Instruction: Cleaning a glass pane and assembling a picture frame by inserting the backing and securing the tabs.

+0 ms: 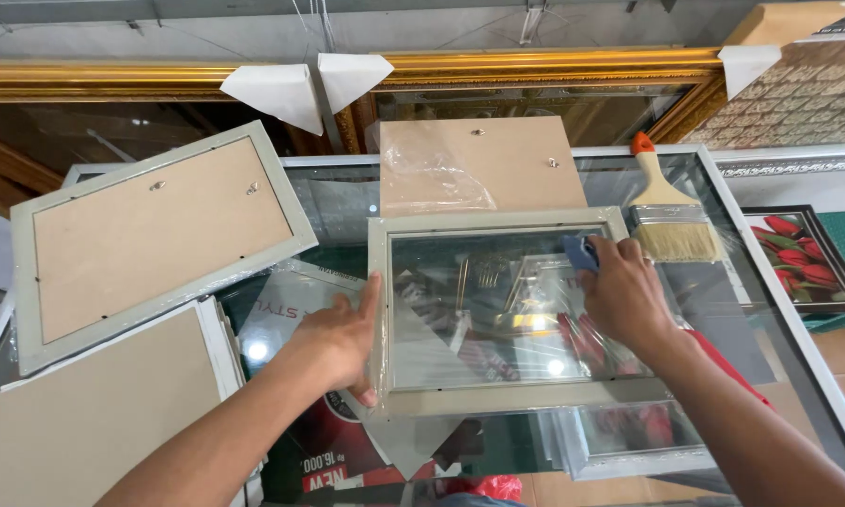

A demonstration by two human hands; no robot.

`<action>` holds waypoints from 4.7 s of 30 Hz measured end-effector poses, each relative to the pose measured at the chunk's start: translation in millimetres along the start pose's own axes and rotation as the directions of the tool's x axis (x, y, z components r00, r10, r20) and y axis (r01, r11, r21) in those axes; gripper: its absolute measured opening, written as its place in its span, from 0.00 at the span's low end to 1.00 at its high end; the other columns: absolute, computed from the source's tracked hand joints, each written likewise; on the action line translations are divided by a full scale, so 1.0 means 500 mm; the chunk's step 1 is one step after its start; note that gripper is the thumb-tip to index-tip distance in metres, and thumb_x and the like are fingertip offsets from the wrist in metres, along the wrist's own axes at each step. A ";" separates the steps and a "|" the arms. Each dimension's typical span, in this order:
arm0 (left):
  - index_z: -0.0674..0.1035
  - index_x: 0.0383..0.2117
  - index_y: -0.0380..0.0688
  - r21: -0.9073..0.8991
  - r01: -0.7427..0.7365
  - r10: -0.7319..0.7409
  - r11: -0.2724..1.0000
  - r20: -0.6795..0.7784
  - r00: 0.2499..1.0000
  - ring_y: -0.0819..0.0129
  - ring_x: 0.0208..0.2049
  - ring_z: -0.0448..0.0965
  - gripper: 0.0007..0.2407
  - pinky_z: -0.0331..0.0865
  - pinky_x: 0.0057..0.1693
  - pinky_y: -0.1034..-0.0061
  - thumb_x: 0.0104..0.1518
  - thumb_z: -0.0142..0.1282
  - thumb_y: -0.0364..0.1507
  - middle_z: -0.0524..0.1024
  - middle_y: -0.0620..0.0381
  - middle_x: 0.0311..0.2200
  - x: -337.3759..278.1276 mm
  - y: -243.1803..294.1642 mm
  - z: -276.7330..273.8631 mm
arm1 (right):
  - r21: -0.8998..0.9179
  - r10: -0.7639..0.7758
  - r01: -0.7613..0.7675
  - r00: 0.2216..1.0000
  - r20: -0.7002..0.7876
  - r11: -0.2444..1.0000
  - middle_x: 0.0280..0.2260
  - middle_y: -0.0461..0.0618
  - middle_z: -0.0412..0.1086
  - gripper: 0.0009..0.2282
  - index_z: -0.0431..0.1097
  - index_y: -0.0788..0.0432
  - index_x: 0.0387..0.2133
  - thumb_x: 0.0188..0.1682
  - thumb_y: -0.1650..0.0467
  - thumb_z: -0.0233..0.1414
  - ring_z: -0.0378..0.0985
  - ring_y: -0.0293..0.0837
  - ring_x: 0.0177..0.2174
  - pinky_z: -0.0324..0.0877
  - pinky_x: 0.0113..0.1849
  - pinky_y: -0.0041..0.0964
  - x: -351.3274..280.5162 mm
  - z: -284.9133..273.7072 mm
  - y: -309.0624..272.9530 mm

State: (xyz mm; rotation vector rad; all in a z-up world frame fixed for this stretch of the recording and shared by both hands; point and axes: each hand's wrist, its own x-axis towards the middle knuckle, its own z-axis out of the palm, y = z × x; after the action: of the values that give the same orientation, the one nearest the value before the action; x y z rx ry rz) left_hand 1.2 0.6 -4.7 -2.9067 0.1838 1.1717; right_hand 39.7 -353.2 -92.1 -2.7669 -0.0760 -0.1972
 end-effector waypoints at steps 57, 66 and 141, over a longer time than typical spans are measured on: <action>0.29 0.70 0.32 0.162 -0.042 0.045 0.986 -0.016 0.999 0.47 0.56 0.75 0.70 0.73 0.59 0.65 0.30 0.83 0.39 0.69 0.38 0.57 0.030 0.009 0.011 | -0.212 -0.262 0.257 0.965 0.008 0.943 0.41 0.64 0.69 0.10 0.66 0.63 0.40 0.45 0.73 0.50 0.72 0.60 0.43 0.67 0.45 0.53 -0.001 0.088 -0.241; 0.28 0.70 0.36 0.165 -0.004 0.005 0.986 -0.002 1.000 0.48 0.58 0.74 0.69 0.72 0.60 0.64 0.32 0.82 0.40 0.68 0.41 0.58 0.043 0.012 0.009 | 0.141 -0.429 0.418 0.902 0.056 0.897 0.38 0.60 0.69 0.21 0.70 0.61 0.45 0.35 0.73 0.59 0.72 0.60 0.40 0.66 0.43 0.53 -0.165 0.026 -0.237; 0.28 0.72 0.40 0.112 0.014 -0.012 0.994 -0.015 1.000 0.46 0.56 0.75 0.69 0.71 0.61 0.65 0.31 0.83 0.38 0.67 0.40 0.59 0.034 0.009 0.016 | -0.002 -0.544 0.573 0.779 0.312 0.820 0.41 0.56 0.70 0.21 0.72 0.53 0.46 0.36 0.78 0.56 0.75 0.56 0.43 0.73 0.45 0.48 -0.119 -0.009 -0.141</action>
State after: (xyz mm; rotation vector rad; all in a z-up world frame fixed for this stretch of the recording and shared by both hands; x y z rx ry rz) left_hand 7.3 -5.5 -21.7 -2.8158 0.2225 1.1009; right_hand -25.4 -290.5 -71.8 -2.7636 -1.0053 0.0774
